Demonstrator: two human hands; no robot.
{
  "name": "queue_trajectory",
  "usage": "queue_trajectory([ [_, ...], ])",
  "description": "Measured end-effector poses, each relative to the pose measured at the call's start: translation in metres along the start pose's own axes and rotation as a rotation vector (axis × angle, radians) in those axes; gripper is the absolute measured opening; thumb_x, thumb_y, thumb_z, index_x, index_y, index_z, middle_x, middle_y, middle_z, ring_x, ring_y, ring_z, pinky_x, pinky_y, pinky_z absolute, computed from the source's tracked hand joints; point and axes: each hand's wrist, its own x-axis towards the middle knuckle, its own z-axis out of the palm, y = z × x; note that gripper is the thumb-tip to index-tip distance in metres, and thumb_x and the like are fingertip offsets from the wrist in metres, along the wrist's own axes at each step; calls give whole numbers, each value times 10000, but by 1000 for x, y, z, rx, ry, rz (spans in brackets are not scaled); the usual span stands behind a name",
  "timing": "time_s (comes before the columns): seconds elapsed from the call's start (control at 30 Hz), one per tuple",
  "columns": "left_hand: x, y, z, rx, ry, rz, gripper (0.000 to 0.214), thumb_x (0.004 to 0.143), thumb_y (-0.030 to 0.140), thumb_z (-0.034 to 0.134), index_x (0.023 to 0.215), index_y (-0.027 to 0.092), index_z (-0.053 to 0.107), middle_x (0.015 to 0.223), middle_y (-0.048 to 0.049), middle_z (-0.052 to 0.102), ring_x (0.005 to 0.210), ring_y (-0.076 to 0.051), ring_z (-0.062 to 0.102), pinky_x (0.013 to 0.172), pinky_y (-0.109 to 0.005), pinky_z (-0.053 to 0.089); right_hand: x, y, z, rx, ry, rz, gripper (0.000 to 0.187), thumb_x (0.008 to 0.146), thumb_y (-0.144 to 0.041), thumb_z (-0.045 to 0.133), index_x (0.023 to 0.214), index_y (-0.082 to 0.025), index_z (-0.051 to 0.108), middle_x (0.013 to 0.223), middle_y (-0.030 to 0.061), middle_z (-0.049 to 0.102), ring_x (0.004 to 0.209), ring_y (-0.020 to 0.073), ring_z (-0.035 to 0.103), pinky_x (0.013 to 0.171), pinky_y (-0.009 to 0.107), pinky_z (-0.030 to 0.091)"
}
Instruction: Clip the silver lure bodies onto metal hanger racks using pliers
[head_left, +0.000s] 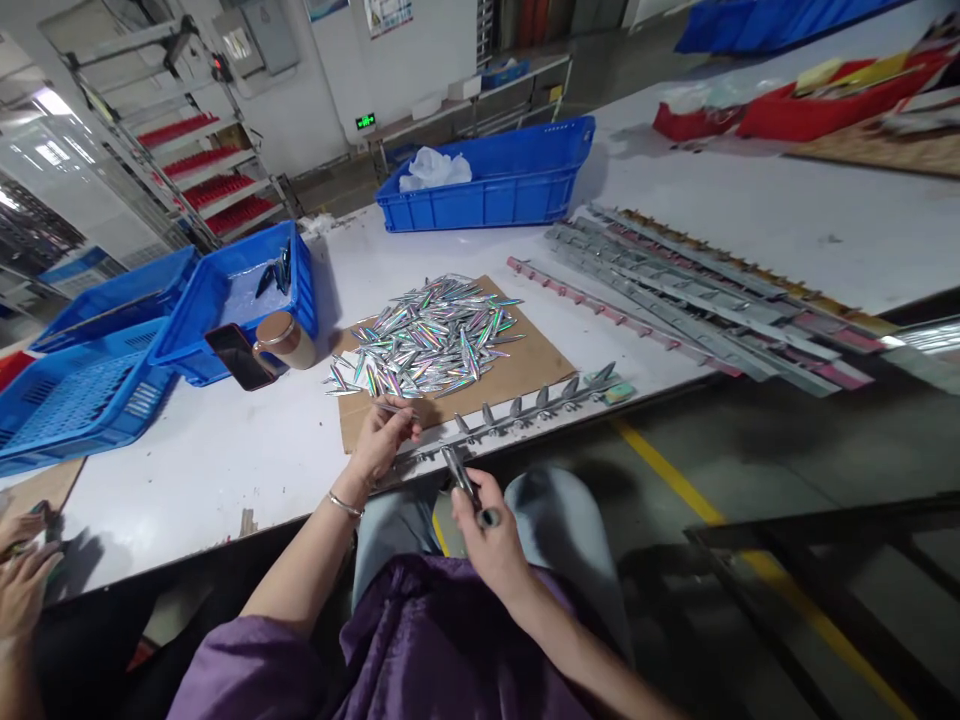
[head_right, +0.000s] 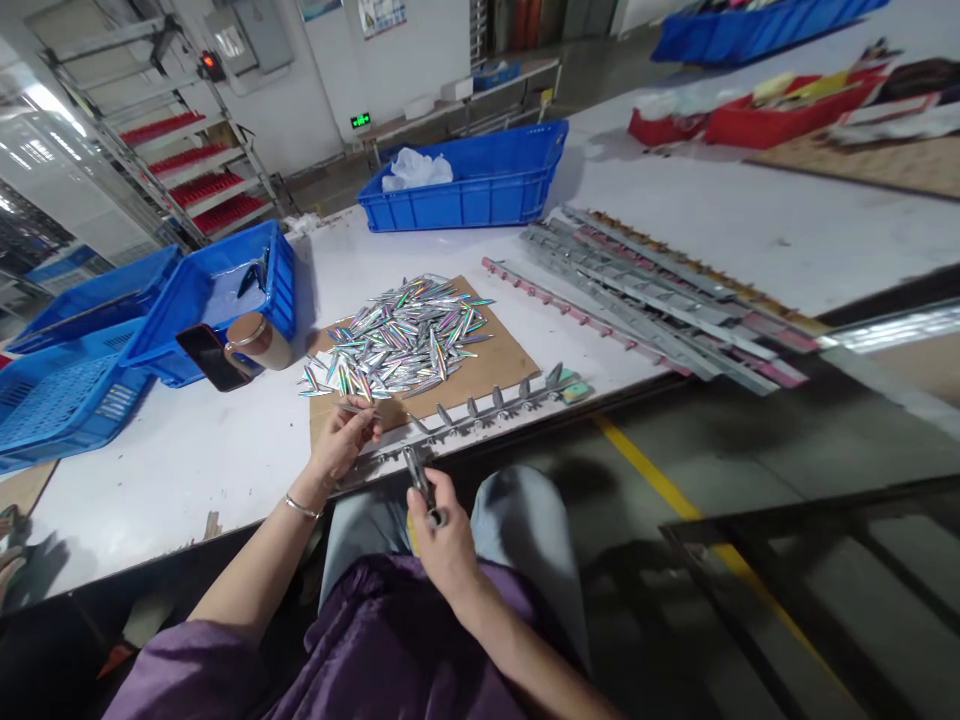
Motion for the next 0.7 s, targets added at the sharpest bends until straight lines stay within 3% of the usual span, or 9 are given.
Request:
queue_trajectory([
  [0.1,-8,-4,2,192,-68,106,360,848,476,761,946,173,592,759,2,658,640,-120,612,613,-245,490,0,5,-2,-679,10,-336,321,977,-299,544,1248,-153,633,865,116,755,771,236,708,674,314,487],
  [0.17,-12,-5,1,379,-99,178,315,882,456,738,897,153,654,815,-34,687,723,-135,630,692,-258,495,1,5,-7,-867,4,-439,328,992,-268,515,1265,-127,628,892,131,771,790,248,728,686,319,487],
  [0.23,-14,-5,0,518,-136,226,293,893,437,734,869,148,698,860,-54,711,794,-154,647,751,-266,492,0,2,-11,-868,-9,-438,339,999,-285,506,1285,-133,605,922,118,783,803,252,740,683,318,491],
  [0.53,-14,3,10,844,-311,370,320,983,455,615,910,159,715,861,-54,738,789,-164,679,745,-263,489,-5,-4,-11,-277,-35,-37,350,949,-467,536,1199,-229,598,974,64,760,834,247,715,718,338,500],
  [0.63,-13,5,13,916,-343,444,352,991,478,590,896,160,708,847,-61,734,769,-163,677,725,-261,491,4,-2,-8,183,-75,153,382,906,-560,600,1100,-232,611,760,2,672,659,180,626,615,291,475],
  [0.7,-12,4,14,937,-332,473,366,995,489,575,894,163,708,841,-68,734,772,-169,680,724,-266,500,8,0,-5,547,-177,329,447,895,-642,579,1045,-223,623,627,-51,548,518,130,504,496,241,390],
])
